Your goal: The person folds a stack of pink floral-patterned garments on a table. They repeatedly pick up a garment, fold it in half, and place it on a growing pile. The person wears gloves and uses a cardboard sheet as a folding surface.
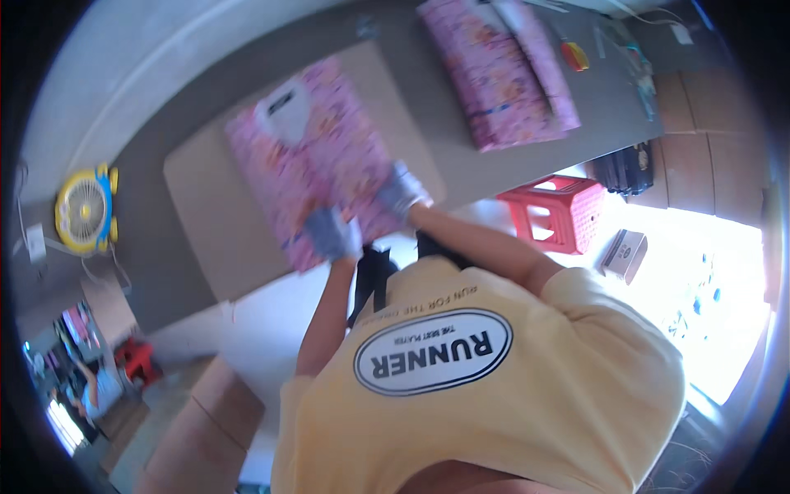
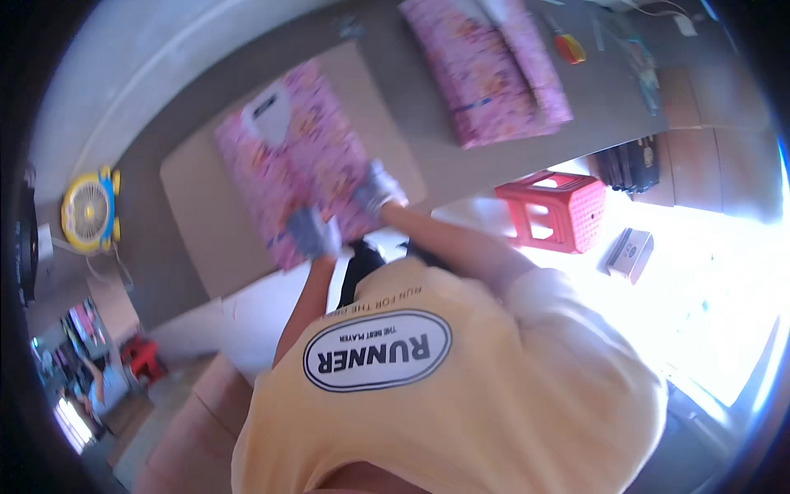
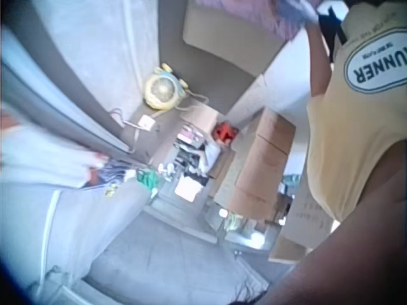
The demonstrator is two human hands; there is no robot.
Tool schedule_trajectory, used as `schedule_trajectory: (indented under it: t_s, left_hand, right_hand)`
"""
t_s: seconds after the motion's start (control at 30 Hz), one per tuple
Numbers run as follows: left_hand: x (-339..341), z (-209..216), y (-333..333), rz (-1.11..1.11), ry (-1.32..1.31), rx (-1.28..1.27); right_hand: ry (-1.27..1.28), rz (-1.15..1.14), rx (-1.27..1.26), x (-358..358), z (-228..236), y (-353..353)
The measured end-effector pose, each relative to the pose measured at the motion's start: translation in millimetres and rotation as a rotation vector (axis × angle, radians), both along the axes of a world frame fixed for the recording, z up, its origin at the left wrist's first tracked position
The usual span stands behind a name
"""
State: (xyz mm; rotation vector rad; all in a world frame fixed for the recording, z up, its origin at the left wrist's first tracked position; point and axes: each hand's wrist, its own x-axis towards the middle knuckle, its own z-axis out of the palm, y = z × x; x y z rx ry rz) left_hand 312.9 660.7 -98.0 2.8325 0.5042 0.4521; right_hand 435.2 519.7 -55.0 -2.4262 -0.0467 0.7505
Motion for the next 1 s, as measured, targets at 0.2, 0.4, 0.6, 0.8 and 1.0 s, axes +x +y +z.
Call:
schedule_trajectory:
  t_s: [0.2,0.4,0.6,0.8,1.0]
  left_hand:
    - [47.2,94.0,-55.7,-0.176,-0.268,-0.216]
    - [223.6,195.0,-203.2,-0.541,-0.149,-0.023]
    - [293.7,83.0,-281.7,-0.517,0.375,0.129]
    - [268.8,70.2,-259.8,-0.558,0.102,-0.115]
    - [156.5,80.9,-189.9,-0.504,-0.232,-0.264]
  right_hand:
    - [0.163,-0.294,0.969,51.1,129.3,-108.9]
    - [-0.397,-0.277,0.3,234.8,142.0,-326.5]
    - [-0.624,0.091,-0.729,261.3,42.3,-299.7]
    - [-0.781,0.138,-0.659,237.5,-6.3,-282.9]
    - [-1.031,0.002,-0.364,199.3,91.3,-230.9]
